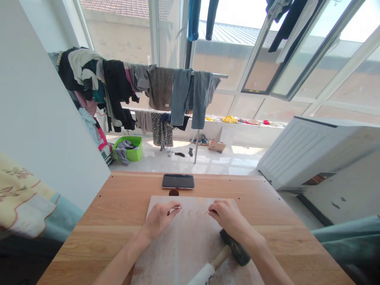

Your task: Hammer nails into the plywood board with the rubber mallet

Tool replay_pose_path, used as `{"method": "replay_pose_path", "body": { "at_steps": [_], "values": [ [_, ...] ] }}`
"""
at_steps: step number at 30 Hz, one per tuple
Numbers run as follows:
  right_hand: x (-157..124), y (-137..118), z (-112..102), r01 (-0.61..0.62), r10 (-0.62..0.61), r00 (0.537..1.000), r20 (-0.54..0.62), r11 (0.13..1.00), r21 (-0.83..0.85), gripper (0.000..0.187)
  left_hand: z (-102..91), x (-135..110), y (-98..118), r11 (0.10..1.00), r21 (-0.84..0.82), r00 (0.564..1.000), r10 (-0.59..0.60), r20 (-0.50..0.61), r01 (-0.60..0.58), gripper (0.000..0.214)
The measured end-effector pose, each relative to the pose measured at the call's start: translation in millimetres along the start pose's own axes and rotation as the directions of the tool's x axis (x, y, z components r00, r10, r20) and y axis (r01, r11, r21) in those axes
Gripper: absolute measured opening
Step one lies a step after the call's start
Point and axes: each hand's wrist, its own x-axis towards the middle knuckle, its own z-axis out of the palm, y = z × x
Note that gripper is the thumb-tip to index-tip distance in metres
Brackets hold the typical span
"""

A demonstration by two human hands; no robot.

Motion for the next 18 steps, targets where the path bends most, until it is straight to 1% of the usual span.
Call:
{"method": "replay_pose_path", "body": {
  "at_steps": [3, 4, 6, 9, 10, 14, 16, 18],
  "values": [
    [2.8, -3.0, 7.1, 0.014, -0.014, 1.000, 0.010, 1.000, -0.028, 0.031, 5.7, 2.4, 3.9, 0.998, 0.054, 0.996, 0.026, 0.081, -0.030, 0.022],
    [3.5, -3.4, 9.2, 0.016, -0.016, 1.000, 0.010, 0.999, -0.034, 0.032, 7.7, 3.5, 5.0, 0.998, 0.058, 0.996, 0.030, 0.089, -0.036, 0.022],
    [4.1, -3.6, 12.2, 0.011, -0.011, 1.000, 0.008, 0.999, -0.041, 0.033, 11.3, 5.9, 7.9, 0.999, 0.046, 0.998, 0.018, 0.059, -0.021, 0.023],
    [4.6, -3.8, 13.8, -0.007, 0.007, 1.000, 0.008, 0.999, -0.040, 0.032, 16.0, 9.5, 13.5, 0.999, 0.020, 0.999, -0.033, -0.006, 0.034, 0.024],
    [4.8, -4.1, 13.5, -0.011, 0.011, 1.000, 0.010, 0.999, -0.038, 0.031, 18.0, 10.8, 15.3, 0.999, 0.018, 0.999, -0.038, 0.002, 0.038, 0.024],
    [5.4, -7.1, 7.7, -0.014, 0.014, 1.000, 0.015, 1.000, -0.028, 0.029, 27.2, 15.8, 19.9, 1.000, 0.022, 0.995, -0.005, 0.098, 0.003, 0.022],
    [5.1, -9.4, 2.8, -0.021, 0.021, 1.000, -0.002, 0.999, -0.025, 0.033, 29.3, 17.4, 21.6, 1.000, 0.008, 0.997, -0.017, 0.080, 0.016, 0.022],
    [5.1, -13.2, -0.4, -0.024, 0.024, 1.000, -0.020, 1.000, -0.017, 0.035, 27.4, 17.2, 24.1, 0.998, -0.010, 0.998, -0.054, 0.012, 0.054, 0.021]
  ]
}}
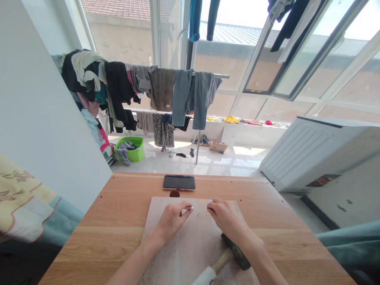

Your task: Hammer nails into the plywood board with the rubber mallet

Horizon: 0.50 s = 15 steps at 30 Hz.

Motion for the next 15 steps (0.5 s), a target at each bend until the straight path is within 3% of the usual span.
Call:
{"method": "replay_pose_path", "body": {
  "at_steps": [3, 7, 11, 13, 15],
  "values": [
    [2.5, -9.2, 1.3, 0.023, -0.023, 1.000, 0.006, 0.999, 0.030, 0.032, -8.5, -6.5, 4.7, 1.000, -0.006, 1.000, -0.015, -0.025, 0.015, 0.022],
    [7.5, -22.6, 3.9, 0.046, -0.048, 0.999, 0.022, 0.996, 0.077, 0.030, -18.0, -24.5, 7.3, 0.999, 0.009, 0.993, 0.049, 0.108, -0.050, 0.022],
    [-0.3, -29.4, -8.0, 0.075, -0.076, 0.997, 0.000, 0.986, 0.150, 0.033, -24.0, -40.3, 1.0, 0.996, 0.055, 0.984, 0.054, 0.169, -0.064, 0.024],
    [-10.5, -28.8, -12.6, 0.119, -0.126, 0.992, 0.022, 0.971, 0.208, 0.026, -32.3, -46.8, -0.5, 0.993, 0.069, 0.985, 0.086, 0.147, -0.097, 0.030],
    [-22.6, -24.0, -11.2, 0.142, -0.156, 0.987, 0.027, 0.949, 0.280, 0.022, -46.1, -57.8, 3.4, 0.981, 0.079, 0.984, 0.172, 0.052, -0.176, 0.025]
  ]
}}
